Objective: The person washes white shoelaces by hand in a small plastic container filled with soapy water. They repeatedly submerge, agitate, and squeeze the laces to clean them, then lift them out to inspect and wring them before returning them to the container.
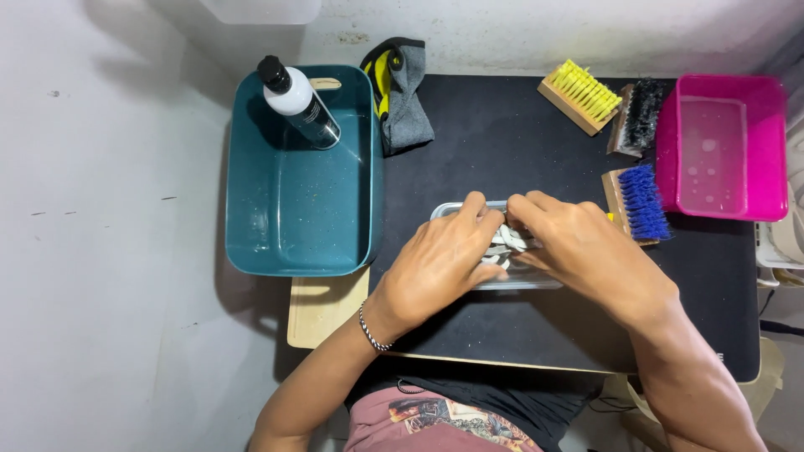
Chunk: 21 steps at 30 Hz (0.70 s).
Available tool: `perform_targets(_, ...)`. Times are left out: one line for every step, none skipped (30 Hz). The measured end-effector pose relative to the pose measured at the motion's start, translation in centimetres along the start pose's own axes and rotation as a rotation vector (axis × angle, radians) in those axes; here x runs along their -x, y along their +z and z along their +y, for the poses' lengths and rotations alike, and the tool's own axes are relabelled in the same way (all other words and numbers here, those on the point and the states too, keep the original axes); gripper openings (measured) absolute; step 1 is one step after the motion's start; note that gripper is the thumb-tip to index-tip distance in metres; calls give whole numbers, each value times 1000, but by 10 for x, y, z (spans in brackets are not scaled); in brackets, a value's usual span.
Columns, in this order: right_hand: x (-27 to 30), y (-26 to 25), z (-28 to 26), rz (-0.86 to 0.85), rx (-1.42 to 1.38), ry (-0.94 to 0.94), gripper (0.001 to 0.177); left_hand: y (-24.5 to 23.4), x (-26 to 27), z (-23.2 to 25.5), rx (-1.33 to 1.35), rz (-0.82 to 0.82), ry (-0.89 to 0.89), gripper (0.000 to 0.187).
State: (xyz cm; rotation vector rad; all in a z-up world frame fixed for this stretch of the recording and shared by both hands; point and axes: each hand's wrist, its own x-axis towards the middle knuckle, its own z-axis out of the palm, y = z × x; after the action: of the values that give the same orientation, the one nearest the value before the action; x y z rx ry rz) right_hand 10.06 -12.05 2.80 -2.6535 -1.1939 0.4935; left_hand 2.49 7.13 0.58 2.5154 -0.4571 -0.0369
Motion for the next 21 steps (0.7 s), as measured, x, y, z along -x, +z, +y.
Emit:
perform_targets(0,0,0,-4,-1,0,39,6,-1,-3,3,-1,-3,56)
perform_targets(0,-1,0,-26,-17,-44,32,13,-2,-6,-155,39,-8,26)
perform_targets(1,-2,2,-42,-30,-81,27,19,-5,-8,-313,79,-3,19)
perform_targets(4,-4,5,-41,-29,-75,27,31,-6,-13,-310,79,2,19)
perform_targets(3,-6,8,-107,-88,-52,24,41,-7,-20,-380,79,14,18)
perform_targets(2,-9,12,-173,-146,-29,32,51,-7,-26,-450,78,25,17)
perform_targets(1,-9,10,-172,-147,-27,32,48,-7,-24,-450,78,27,17)
perform_targets(1,-9,8,-124,-110,-3,28,45,-6,-21,-410,60,37,18)
perform_targets(1,-9,6,-77,-76,23,24,42,-5,-19,-368,39,48,19)
perform_targets(-1,-6,3,-77,-79,27,24,41,-5,-18,-367,36,51,19)
perform_targets(-3,-3,1,-137,-57,29,28,39,-4,-17,-338,22,46,12)
perform_targets(-5,-1,-3,-196,-35,30,32,38,-4,-16,-309,8,41,17)
perform_targets(-8,1,-4,-194,-34,31,32,39,-7,-16,-311,9,44,17)
perform_targets(-10,3,-5,-164,38,7,31,41,-9,-16,-292,2,35,11)
perform_targets(-11,6,-7,-142,106,-18,30,43,-9,-14,-268,-10,24,10)
perform_targets(-11,12,-6,-146,103,-17,30,46,-8,-17,-265,-14,22,10)
perform_targets(-11,19,-4,-116,156,-32,30,49,-8,-20,-243,-12,23,11)
perform_targets(-12,25,-2,-86,208,-46,30,51,-7,-24,-221,-10,24,12)
perform_targets(-13,21,-3,-80,210,-42,30,41,-8,-21,-224,-8,31,12)
perform_targets(-14,17,-4,-94,174,-27,31,31,-8,-18,-241,25,55,10)
perform_targets(-10,14,-4,-116,135,-8,31,24,-8,-12,-248,52,80,8)
